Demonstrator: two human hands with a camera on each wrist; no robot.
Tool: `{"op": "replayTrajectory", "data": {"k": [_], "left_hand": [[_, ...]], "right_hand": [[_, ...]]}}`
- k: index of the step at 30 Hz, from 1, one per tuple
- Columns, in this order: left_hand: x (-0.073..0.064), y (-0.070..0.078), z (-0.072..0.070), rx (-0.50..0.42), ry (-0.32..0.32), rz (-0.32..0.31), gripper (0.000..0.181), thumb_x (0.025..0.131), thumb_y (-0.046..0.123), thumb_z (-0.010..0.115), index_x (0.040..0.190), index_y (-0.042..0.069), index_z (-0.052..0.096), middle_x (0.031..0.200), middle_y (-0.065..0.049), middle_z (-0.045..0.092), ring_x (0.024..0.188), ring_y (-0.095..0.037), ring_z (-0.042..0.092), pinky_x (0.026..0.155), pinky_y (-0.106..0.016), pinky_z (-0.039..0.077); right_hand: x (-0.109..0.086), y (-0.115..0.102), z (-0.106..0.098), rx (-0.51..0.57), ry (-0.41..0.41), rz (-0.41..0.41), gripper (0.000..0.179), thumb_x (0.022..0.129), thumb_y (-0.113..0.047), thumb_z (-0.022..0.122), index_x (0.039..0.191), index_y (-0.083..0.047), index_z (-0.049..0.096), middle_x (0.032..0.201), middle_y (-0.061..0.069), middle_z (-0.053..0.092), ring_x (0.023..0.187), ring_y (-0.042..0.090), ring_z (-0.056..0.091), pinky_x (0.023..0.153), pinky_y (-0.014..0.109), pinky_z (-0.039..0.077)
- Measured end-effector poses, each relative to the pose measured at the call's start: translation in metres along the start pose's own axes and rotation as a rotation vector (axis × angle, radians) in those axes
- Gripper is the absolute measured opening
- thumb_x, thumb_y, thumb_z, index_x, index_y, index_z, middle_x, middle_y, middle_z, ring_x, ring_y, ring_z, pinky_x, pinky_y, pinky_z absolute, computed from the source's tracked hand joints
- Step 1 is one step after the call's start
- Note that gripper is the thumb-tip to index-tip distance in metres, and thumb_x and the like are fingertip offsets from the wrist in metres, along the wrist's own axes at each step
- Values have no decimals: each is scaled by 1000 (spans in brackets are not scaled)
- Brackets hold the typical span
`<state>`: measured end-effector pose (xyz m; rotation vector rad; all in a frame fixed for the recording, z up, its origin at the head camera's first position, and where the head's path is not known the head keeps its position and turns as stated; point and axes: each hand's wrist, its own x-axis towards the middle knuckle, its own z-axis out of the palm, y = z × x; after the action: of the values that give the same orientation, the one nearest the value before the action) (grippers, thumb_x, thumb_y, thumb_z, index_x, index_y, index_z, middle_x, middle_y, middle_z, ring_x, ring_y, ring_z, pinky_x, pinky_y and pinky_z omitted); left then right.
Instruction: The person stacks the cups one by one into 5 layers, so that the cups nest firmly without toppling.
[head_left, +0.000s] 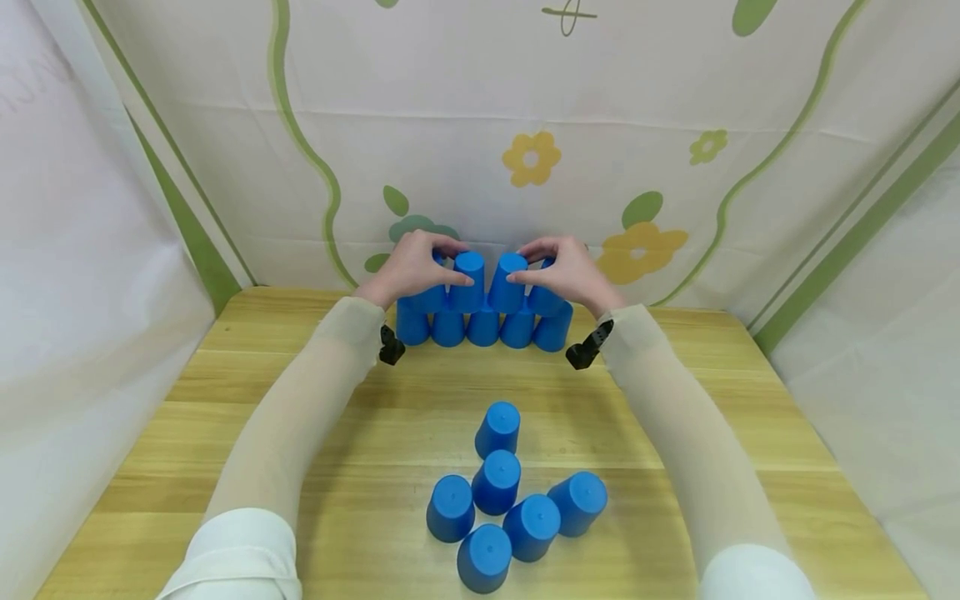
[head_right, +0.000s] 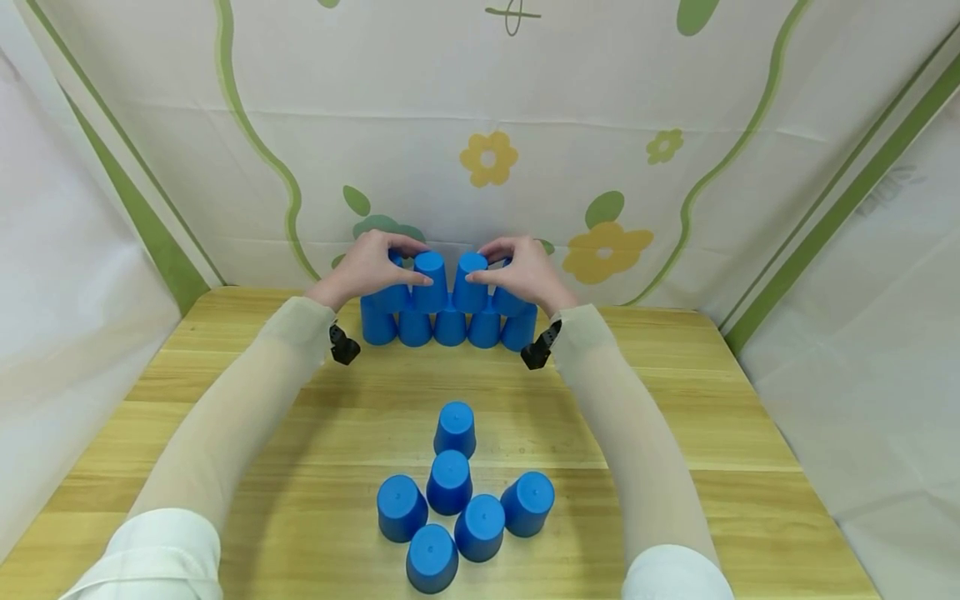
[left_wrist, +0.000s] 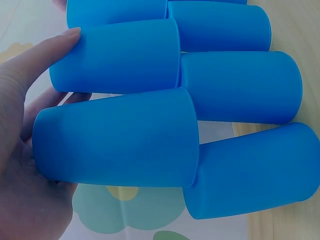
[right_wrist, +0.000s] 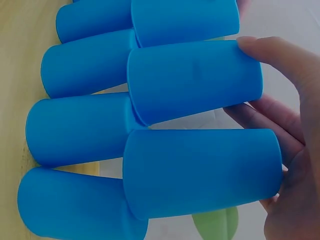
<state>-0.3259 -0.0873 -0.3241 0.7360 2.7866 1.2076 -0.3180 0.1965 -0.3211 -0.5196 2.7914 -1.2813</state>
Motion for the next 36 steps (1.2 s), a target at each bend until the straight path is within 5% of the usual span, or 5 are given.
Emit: {"op": "replayTrajectory", "data": {"k": [11,18,25,36], "left_hand": [[-1,1,-1,-8,4,16,64,85,35,85,140,10,63,127,-6,66,113,-24,59,93,-41,52],[-5,7,-14,-53,80,49,74,83,38,86,146,13,57,139,-9,60,127,-30,50,99,-47,47],[-23,24,-28,-90,160,150,70,83,37,87,144,18,59,140,-1,60,129,-23,51,105,-49,44],[-58,40,-14,9,101,280,69,83,37,87,143,14,60,142,-1,59,132,-20,50,109,-50,41]], "right_hand": [[-1,0,-1,-33,2,-9,61,83,-51,83,129,-14,69,123,2,67,117,24,58,98,47,49],[-6,-7,-14,-32,31,-64,72,84,-52,81,139,-11,62,136,5,62,134,32,48,108,56,40],[-23,-21,-32,-39,93,-106,68,81,-55,82,138,-22,64,135,-4,63,134,23,48,110,56,35],[-65,-32,-42,-92,84,-222,60,82,-48,85,134,-21,68,134,-6,64,135,19,48,111,61,32]]}}
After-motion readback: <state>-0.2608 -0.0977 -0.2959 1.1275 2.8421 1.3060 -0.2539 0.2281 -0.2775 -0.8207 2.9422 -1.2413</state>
